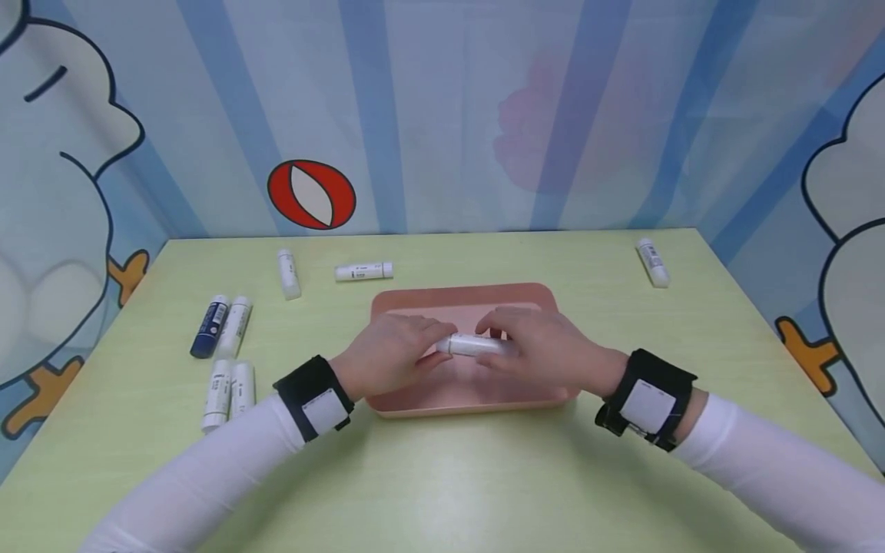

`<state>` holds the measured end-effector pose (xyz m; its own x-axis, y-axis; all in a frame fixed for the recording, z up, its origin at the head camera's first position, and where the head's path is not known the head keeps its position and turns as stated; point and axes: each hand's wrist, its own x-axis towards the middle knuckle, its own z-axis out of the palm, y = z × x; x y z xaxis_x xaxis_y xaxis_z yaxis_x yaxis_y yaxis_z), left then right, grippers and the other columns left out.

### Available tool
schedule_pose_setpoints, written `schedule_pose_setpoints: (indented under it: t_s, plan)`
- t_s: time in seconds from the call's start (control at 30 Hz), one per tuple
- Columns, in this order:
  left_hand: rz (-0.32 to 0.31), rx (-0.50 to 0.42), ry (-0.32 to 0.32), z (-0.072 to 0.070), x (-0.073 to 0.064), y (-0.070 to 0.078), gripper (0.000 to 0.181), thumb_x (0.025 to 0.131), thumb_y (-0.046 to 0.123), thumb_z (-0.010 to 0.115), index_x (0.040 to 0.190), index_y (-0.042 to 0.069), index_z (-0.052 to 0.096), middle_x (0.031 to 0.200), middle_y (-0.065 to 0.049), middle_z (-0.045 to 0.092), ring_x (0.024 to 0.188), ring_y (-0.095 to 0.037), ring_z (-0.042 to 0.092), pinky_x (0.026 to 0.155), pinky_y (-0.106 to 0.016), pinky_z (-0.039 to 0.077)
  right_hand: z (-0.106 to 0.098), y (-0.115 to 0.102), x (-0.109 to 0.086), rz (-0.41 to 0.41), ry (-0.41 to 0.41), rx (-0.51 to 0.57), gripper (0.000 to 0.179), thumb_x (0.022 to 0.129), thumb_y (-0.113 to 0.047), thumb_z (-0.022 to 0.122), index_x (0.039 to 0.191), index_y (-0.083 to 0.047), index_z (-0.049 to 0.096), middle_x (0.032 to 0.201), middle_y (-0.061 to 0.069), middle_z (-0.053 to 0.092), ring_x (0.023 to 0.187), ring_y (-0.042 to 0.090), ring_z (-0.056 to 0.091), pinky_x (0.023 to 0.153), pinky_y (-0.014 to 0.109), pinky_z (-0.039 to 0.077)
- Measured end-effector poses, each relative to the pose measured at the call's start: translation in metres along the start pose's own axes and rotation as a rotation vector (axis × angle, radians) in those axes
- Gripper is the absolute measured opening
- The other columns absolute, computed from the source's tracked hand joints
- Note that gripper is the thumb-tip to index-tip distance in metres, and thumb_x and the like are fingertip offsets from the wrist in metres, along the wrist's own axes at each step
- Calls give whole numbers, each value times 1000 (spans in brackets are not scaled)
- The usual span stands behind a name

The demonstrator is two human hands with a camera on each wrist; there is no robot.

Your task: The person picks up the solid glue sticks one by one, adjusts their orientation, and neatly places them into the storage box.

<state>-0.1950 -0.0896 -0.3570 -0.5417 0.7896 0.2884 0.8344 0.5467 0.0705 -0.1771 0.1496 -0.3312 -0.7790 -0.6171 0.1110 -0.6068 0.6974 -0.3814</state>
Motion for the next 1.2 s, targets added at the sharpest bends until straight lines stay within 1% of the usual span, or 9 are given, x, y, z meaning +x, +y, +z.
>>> schedule_pose_setpoints:
  t_s: [0.17, 0.27, 0.33, 0.5, 0.6, 0.7, 0.8, 1.13, 1.2]
  plan:
    - [-186, -136, 28, 1, -3, -5, 32, 84, 38, 61, 110, 20, 59, 85, 11, 61, 68, -2, 51, 59, -16, 42, -6, 4, 1, 163, 98, 117, 52, 82, -55, 54, 116, -15, 52, 94, -6, 54, 79, 10, 52, 62, 28, 44]
    - [-290, -270, 72, 0, -3, -6, 31, 83, 38, 62, 110, 24, 61, 83, 15, 59, 68, -3, 51, 55, -17, 42, -6, 6, 3, 241, 150, 258, 56, 84, -55, 52, 121, -13, 49, 101, -1, 55, 87, 13, 52, 68, 29, 45]
    - [-342, -364, 104, -1, -2, -4, 32, 81, 38, 63, 111, 24, 62, 87, 15, 59, 69, -4, 51, 57, -19, 44, -6, 7, 5, 289, 171, 389, 56, 85, -52, 52, 122, -11, 46, 104, 2, 55, 88, 15, 54, 71, 31, 46]
    - [-421, -542, 159, -5, 3, 5, 30, 80, 34, 66, 106, 21, 65, 86, 13, 61, 66, -7, 52, 56, -22, 46, -2, 2, 12, 373, 190, 724, 52, 87, -43, 54, 121, -5, 45, 108, 9, 60, 86, 21, 60, 72, 43, 48]
    - [-438, -603, 166, -7, 5, 11, 27, 79, 32, 67, 104, 19, 66, 82, 11, 61, 62, -8, 53, 52, -24, 46, 0, -3, 15, 397, 211, 845, 50, 88, -40, 54, 120, -2, 44, 106, 11, 62, 84, 23, 62, 72, 44, 48]
    - [-443, -618, 165, -8, 5, 15, 29, 79, 32, 67, 105, 18, 66, 81, 10, 61, 61, -8, 54, 51, -25, 46, 2, -7, 16, 419, 253, 911, 47, 88, -36, 55, 117, -1, 45, 103, 12, 63, 82, 24, 63, 73, 44, 48]
    - [-450, -597, 162, -7, 5, 17, 30, 79, 33, 67, 106, 19, 66, 81, 10, 62, 61, -9, 54, 50, -25, 46, 4, -11, 16, 432, 296, 950, 43, 89, -32, 55, 116, 1, 46, 101, 13, 63, 81, 25, 63, 73, 44, 48]
    - [-469, -529, 144, -6, 4, 17, 33, 80, 37, 65, 108, 19, 65, 81, 11, 62, 63, -8, 54, 51, -24, 45, 9, -19, 20, 489, 381, 990, 36, 89, -27, 56, 113, -1, 49, 99, 13, 64, 78, 25, 63, 67, 39, 50]
    - [-490, -507, 130, -7, 2, 16, 32, 80, 41, 64, 105, 20, 65, 82, 11, 61, 63, -8, 54, 51, -24, 45, 9, -19, 21, 499, 392, 987, 36, 89, -27, 55, 113, -2, 49, 99, 13, 63, 80, 25, 63, 67, 38, 50]
